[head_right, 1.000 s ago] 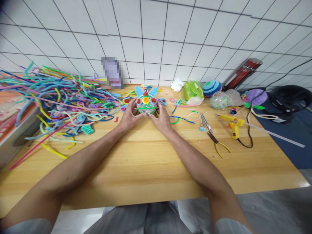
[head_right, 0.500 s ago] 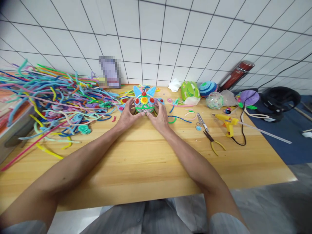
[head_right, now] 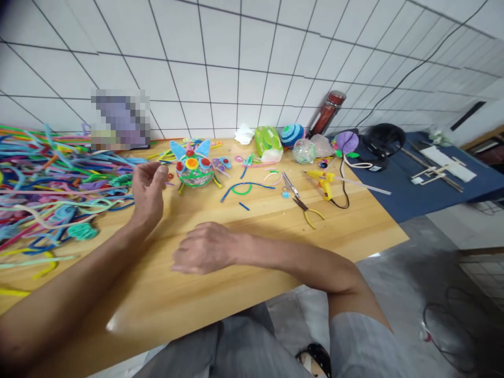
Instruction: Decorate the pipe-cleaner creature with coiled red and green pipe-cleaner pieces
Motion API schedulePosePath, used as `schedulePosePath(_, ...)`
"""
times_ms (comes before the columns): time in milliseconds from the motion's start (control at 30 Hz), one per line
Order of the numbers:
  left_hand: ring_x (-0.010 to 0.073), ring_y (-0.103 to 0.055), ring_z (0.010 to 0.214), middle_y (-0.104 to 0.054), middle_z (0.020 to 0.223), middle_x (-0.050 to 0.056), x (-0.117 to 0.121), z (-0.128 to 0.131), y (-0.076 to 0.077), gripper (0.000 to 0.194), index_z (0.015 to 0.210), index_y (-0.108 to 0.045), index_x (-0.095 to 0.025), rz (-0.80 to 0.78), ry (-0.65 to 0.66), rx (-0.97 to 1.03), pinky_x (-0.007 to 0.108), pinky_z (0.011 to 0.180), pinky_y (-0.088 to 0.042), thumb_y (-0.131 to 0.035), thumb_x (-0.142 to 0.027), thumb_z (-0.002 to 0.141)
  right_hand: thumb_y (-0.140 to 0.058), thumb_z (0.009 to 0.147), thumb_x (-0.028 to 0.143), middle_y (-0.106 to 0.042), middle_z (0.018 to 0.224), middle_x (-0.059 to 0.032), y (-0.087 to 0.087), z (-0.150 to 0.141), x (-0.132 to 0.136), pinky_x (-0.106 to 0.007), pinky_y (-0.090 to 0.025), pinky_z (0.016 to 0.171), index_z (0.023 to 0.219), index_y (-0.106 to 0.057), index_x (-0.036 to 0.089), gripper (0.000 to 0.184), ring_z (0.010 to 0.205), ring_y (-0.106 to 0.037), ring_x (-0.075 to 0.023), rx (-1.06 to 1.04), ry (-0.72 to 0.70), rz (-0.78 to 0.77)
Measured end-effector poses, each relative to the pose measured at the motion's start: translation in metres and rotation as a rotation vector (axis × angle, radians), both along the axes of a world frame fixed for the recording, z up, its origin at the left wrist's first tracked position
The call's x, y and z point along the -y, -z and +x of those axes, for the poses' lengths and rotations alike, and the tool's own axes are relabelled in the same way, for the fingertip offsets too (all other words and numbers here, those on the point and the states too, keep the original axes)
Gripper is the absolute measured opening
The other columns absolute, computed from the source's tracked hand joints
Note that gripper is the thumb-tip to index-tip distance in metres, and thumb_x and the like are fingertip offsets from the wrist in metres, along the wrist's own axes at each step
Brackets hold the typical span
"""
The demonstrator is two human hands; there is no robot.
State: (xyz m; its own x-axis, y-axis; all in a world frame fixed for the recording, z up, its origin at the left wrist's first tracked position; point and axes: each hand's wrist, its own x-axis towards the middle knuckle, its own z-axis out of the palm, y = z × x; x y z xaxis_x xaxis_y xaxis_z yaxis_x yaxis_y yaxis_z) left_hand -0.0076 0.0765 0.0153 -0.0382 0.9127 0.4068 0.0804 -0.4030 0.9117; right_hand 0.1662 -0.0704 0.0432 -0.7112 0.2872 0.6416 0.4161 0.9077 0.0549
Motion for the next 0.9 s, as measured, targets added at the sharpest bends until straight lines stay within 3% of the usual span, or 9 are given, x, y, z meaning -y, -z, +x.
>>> schedulePosePath(100,0.0163,-0.057,0.073,-0.061,0.078,0.0,0.014,0.002,-0.014,0.039,0.085,-0.062,-0.022,-0.081,-0.016,0.009,0.032,0.069,-0.047,-0.078,-0.057,0.088,-0.063,0.105,0.043,-0.058,0.056,0.0044,0.013,0.041,-0.004,-0.03,-0.037,0.06,0.069,-0.062,0.023,0.041,0.057,-0.056,-0.0125,0.0,0.117,-0.046)
schedulePosePath(233,0.013,-0.045,0.06,-0.052,0.061,-0.002,0.041,0.0,-0.017,0.043,0.063,-0.055,-0.021,-0.202,0.179,-0.154,0.029,0.06,-0.039,-0.071,-0.049,0.091,-0.062,0.105,0.04,-0.06,0.058,0.002,0.021,0.069,-0.001,-0.03,-0.035,0.06,0.067,-0.062,0.022,0.041,0.057,-0.057,-0.0135,0.062,0.212,-0.186)
schedulePosePath(300,0.0122,-0.04,0.057,-0.048,0.058,-0.003,0.052,-0.004,-0.011,0.043,0.062,-0.055,-0.021,-0.257,0.216,-0.217,0.027,0.057,-0.034,-0.071,-0.049,0.089,-0.063,0.105,0.037,-0.07,0.072,-0.0022,0.012,0.083,-0.002,-0.03,-0.04,0.065,0.079,-0.069,0.022,0.031,0.069,-0.064,-0.0162,0.113,0.347,-0.298)
schedulePosePath(367,0.0114,-0.038,0.056,-0.046,0.059,-0.004,0.059,-0.008,-0.004,0.041,0.064,-0.057,-0.02,-0.301,0.257,-0.283,0.026,0.055,-0.031,-0.072,-0.05,0.088,-0.062,0.104,0.031,-0.076,0.09,-0.0062,-0.005,0.103,-0.007,-0.03,-0.044,0.073,0.093,-0.073,0.021,0.019,0.085,-0.068,-0.0194,0.112,0.605,-0.426)
schedulePosePath(467,0.0107,-0.036,0.055,-0.045,0.059,-0.005,0.062,-0.011,0.002,0.039,0.068,-0.061,-0.02,-0.337,0.304,-0.328,0.025,0.053,-0.03,-0.072,-0.052,0.087,-0.065,0.099,0.023,-0.077,0.102,-0.0079,-0.03,0.141,-0.013,-0.032,-0.045,0.077,0.1,-0.074,0.021,0.01,0.094,-0.069,-0.023,0.207,0.92,-0.574)
schedulePosePath(533,0.0107,-0.038,0.055,-0.047,0.06,-0.005,0.061,-0.011,0.001,0.038,0.07,-0.063,-0.02,-0.343,0.344,-0.353,0.024,0.053,-0.031,-0.072,-0.054,0.086,-0.067,0.096,0.022,-0.078,0.104,-0.0087,-0.036,0.16,-0.014,-0.033,-0.045,0.077,0.101,-0.074,0.02,0.009,0.096,-0.07,-0.025,0.28,1.029,-0.698)
schedulePosePath(667,0.0115,-0.043,0.057,-0.051,0.061,-0.004,0.061,-0.008,-0.004,0.036,0.071,-0.067,-0.02,-0.307,0.408,-0.403,0.024,0.055,-0.037,-0.072,-0.054,0.084,-0.064,0.096,0.018,-0.078,0.105,-0.0077,-0.021,0.168,-0.01,-0.031,-0.045,0.08,0.099,-0.073,0.02,0.009,0.097,-0.071,-0.023,0.306,1.009,-0.854)
schedulePosePath(800,0.012,-0.045,0.057,-0.054,0.062,-0.003,0.062,-0.008,-0.005,0.036,0.072,-0.068,-0.02,-0.291,0.43,-0.426,0.024,0.056,-0.038,-0.071,-0.054,0.085,-0.056,0.1,0.014,-0.076,0.1,-0.0098,-0.003,0.15,-0.004,-0.03,-0.043,0.075,0.091,-0.068,0.018,0.016,0.089,-0.069,-0.0205,0.306,1.048,-0.81)
schedulePosePath(900,0.0118,-0.043,0.055,-0.052,0.06,-0.004,0.062,-0.009,-0.004,0.036,0.071,-0.067,-0.021,-0.286,0.437,-0.431,0.024,0.055,-0.038,-0.071,-0.054,0.086,-0.058,0.098,0.012,-0.072,0.092,-0.0071,-0.001,0.129,0.005,-0.029,-0.043,0.072,0.091,-0.064,0.019,0.011,0.082,-0.066,-0.0188,0.249,0.875,-0.728)
